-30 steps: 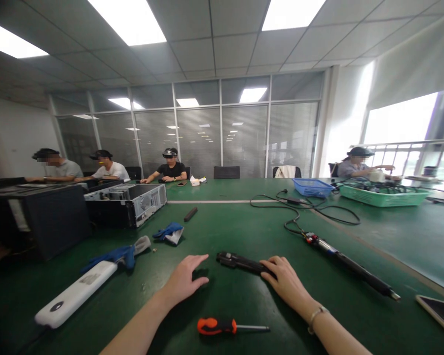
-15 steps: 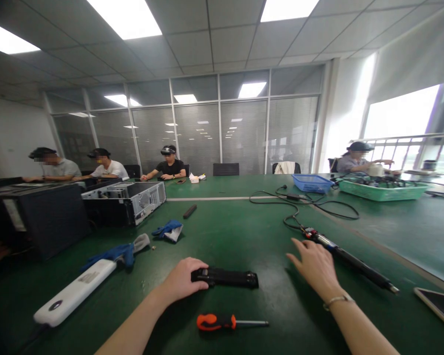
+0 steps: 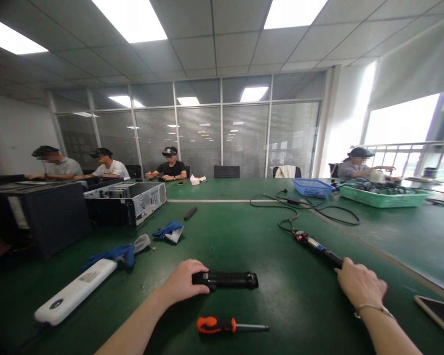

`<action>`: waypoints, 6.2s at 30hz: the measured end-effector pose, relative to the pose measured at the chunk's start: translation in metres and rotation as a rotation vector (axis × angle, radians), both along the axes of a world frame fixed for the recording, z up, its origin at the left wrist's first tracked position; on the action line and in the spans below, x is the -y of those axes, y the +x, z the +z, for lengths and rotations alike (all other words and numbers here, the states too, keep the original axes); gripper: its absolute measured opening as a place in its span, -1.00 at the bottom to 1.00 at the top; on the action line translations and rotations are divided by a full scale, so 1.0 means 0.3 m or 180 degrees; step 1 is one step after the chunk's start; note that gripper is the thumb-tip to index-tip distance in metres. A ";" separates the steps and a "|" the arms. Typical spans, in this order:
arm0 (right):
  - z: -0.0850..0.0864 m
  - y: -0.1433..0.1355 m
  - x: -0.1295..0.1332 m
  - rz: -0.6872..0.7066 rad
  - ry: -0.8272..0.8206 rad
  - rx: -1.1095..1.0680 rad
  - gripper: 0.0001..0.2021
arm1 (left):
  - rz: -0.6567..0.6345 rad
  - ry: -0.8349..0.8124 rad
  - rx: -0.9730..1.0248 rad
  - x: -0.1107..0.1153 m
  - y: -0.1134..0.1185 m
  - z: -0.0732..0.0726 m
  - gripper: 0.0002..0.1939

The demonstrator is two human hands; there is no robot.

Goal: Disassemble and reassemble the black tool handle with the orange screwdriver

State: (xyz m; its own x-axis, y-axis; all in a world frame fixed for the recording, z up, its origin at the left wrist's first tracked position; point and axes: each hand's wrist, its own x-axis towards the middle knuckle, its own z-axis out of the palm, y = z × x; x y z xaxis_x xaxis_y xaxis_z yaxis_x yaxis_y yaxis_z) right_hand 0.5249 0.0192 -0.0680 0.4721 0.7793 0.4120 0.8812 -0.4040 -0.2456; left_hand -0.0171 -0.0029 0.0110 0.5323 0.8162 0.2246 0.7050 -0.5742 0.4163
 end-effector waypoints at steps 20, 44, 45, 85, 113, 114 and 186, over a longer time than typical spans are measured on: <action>0.235 -0.878 0.016 0.3172 -0.0547 -0.0635 -0.66 | -0.0193 0.0162 -0.0197 0.018 0.018 0.014 -0.48; 0.259 -0.879 0.120 0.3659 -0.0051 -0.0302 -0.48 | -0.0130 0.1092 0.0786 -0.012 -0.025 0.023 -0.52; 0.258 -0.883 0.120 0.3649 -0.0011 -0.0255 -0.54 | -0.0118 0.1117 0.0753 -0.017 -0.027 0.017 -0.53; 0.273 -0.858 0.085 0.3710 -0.0603 -0.0434 -0.53 | -0.0132 0.0192 0.0548 -0.037 -0.026 -0.005 -0.44; 0.257 -0.811 0.084 0.3611 -0.0476 -0.0673 -0.55 | -0.0213 0.0075 0.0849 -0.024 0.007 0.000 -0.55; 0.256 -0.809 0.079 0.3609 -0.0462 -0.0704 -0.55 | -0.0200 0.0065 0.0854 -0.024 0.009 0.000 -0.56; 0.224 -0.900 0.073 0.3420 0.0157 -0.0498 -0.68 | -0.0027 0.0378 0.0636 -0.020 0.079 -0.024 -0.64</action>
